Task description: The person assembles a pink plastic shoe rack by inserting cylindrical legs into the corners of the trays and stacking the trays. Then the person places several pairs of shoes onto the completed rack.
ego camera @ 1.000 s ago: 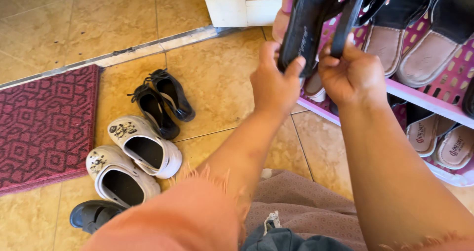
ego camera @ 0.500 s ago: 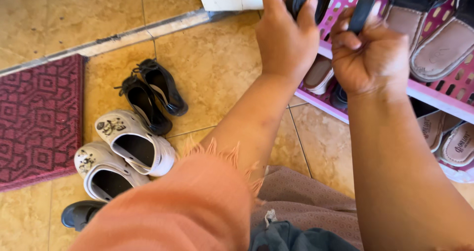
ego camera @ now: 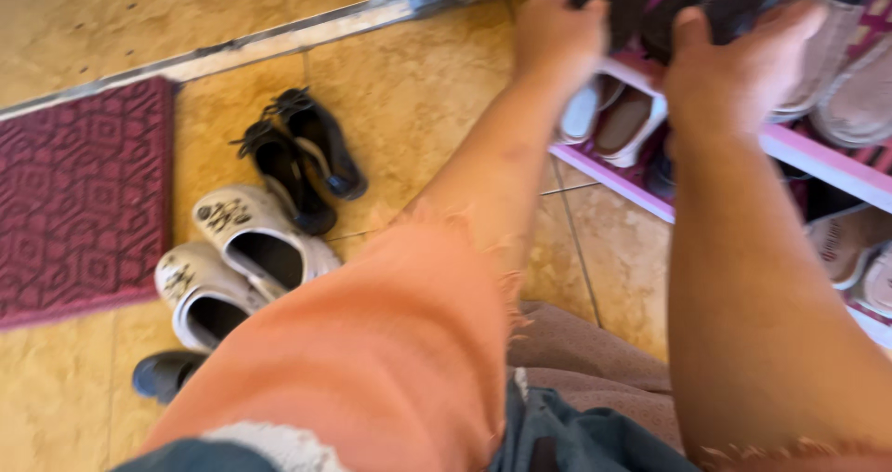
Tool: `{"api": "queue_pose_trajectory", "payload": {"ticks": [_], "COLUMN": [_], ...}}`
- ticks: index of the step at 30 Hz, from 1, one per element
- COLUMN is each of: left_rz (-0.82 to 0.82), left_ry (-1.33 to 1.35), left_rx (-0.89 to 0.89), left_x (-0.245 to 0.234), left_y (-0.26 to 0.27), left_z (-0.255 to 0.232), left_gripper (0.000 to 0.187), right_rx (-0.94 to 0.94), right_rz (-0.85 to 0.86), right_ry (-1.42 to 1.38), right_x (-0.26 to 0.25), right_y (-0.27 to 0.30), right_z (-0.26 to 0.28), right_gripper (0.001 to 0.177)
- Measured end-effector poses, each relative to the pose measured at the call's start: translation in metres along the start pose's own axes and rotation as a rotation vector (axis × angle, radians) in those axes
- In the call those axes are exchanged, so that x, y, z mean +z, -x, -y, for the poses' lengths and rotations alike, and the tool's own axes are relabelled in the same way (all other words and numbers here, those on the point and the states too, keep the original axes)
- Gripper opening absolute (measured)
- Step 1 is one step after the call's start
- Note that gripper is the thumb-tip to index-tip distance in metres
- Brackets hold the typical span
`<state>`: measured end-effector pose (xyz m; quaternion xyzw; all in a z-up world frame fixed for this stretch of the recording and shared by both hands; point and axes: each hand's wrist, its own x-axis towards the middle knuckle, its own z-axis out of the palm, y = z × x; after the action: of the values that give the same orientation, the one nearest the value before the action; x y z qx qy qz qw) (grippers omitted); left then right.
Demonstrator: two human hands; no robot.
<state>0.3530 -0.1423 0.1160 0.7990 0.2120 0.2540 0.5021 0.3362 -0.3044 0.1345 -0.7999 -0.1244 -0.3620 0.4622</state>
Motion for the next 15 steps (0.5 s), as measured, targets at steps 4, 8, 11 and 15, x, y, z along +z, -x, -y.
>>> {"api": "queue_pose_trajectory", "payload": {"ticks": [4,8,11,15], "left_rz": [-0.149,-0.202,-0.134,-0.159], "left_ry": [-0.349,-0.054,0.173,-0.021], "left_rx": [0.102,0.090,-0.183,0.079], "left_x": [0.012,0.009,-0.001,-0.025], "left_y": [0.007,0.023,0.029,0.064], "left_z": [-0.009,-0.020,-0.020,0.006], "left_gripper": [0.029,0.053,0.069,0.050], "right_rx": [0.527,0.350,-0.025,-0.120], "right_rz": [0.440,0.526,0.222,0.253], "right_ry": [0.210,0.380,0.251,0.042], "right_x": [-0.019,-0.033,-0.033,-0.030], "right_y": [-0.015,-0.014,0.017,0.072], "right_z": [0.020,0.034,0.026,0.020], "right_gripper": [0.035,0.031,0.039,0.027]}}
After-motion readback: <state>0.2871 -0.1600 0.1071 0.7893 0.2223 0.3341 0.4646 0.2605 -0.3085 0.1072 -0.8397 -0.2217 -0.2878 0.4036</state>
